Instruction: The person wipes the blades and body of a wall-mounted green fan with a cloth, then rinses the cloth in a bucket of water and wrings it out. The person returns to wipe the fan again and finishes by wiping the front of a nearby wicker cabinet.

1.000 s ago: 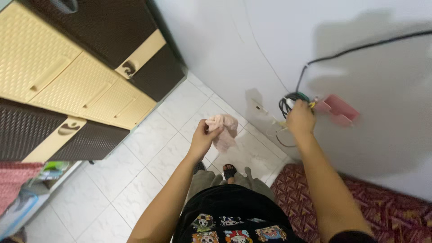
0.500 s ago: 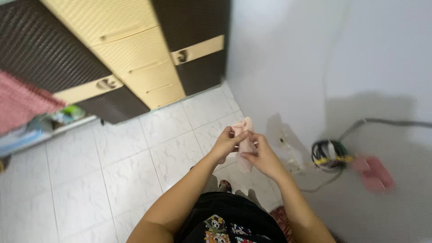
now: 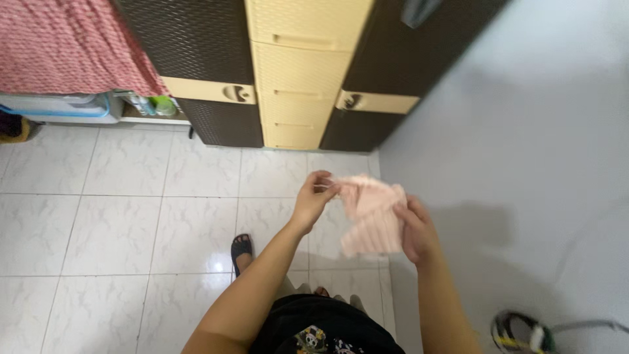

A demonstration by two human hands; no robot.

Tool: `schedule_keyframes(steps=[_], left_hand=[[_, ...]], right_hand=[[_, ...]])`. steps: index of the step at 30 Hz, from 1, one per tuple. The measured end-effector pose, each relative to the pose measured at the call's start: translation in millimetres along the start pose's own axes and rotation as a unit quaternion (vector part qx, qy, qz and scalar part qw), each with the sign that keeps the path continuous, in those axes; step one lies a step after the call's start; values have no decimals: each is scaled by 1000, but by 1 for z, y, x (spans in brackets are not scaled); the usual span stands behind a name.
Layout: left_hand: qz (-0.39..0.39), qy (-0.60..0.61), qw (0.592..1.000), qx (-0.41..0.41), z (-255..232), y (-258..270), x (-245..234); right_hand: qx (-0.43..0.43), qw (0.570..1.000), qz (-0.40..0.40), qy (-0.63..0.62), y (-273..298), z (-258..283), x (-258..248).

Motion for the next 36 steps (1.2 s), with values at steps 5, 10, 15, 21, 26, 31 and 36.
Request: schedule_keyframes(steps=[5, 10, 15, 21, 26, 31, 36], left_hand=[[-31, -166, 985, 38, -26, -43, -123], [-13, -347, 936, 65, -65, -87, -224], [13, -436, 895, 95, -110, -145, -267], [-6, -474, 874, 109, -133, -211, -308], [-29, -493, 866, 79, -144, -279, -342], [-54, -488, 866, 94, -159, -358, -353], [-135, -514, 835, 143, -177, -398, -382]], right_hand=[[-34, 996, 64, -53, -84, -11, 126], [-46, 991, 40, -116, -157, -40, 224], [-100, 988, 3, -117, -219, -37, 294], [-237, 971, 23, 26, -304, 23, 382], [-547, 758, -56, 350, -407, 95, 442], [-493, 636, -163, 571, -565, 36, 435], [-569, 576, -157, 565, -591, -26, 396]])
Point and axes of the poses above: each hand's wrist, its own y-axis away from the middle knuckle, its own x-axis out of the palm, z = x × y, the point moved 10 cm from there along -y, towards the middle knuckle, and after that the axes turned 7 degrees about -y, right-handed, at the moved point
